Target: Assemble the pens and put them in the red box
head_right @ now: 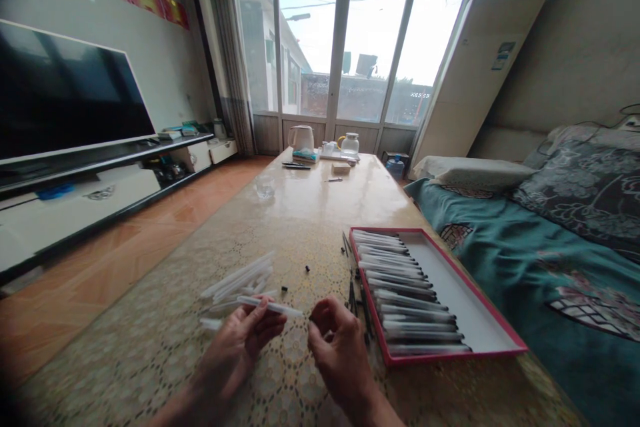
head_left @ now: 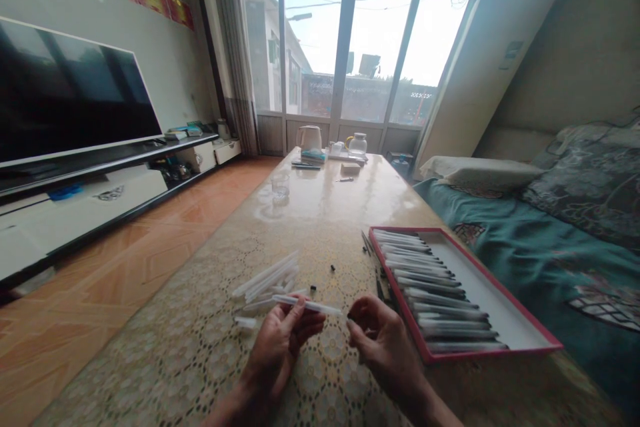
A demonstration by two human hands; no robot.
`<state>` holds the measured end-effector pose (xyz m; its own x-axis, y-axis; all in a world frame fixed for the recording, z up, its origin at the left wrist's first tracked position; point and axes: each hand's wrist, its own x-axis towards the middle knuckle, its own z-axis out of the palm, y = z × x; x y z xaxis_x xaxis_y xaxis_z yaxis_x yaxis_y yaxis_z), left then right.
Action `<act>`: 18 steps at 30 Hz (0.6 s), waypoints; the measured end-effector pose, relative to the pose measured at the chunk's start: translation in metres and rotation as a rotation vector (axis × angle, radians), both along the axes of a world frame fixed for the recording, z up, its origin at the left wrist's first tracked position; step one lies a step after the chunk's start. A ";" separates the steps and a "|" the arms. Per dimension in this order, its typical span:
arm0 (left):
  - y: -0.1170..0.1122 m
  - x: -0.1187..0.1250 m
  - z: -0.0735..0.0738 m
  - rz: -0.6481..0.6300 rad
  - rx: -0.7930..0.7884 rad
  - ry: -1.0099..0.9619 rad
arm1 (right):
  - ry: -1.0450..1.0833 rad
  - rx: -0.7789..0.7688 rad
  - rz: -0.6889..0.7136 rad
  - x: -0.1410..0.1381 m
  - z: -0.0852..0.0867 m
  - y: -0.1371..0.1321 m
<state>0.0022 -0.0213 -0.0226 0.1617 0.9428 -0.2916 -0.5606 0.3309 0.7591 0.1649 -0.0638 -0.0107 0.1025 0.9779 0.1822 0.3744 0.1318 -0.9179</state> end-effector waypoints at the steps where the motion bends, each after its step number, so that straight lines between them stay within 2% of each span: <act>1: 0.000 0.000 0.000 -0.005 0.004 0.001 | 0.043 0.010 -0.005 -0.001 -0.005 -0.001; 5: 0.001 0.000 -0.001 -0.014 0.003 0.021 | 0.147 0.051 0.000 -0.003 -0.018 0.001; 13: 0.001 0.002 -0.001 -0.020 0.017 0.046 | 0.147 0.046 -0.004 -0.004 -0.016 0.001; 18: 0.000 0.002 0.001 -0.038 0.030 0.044 | 0.214 0.003 0.018 -0.004 -0.024 0.004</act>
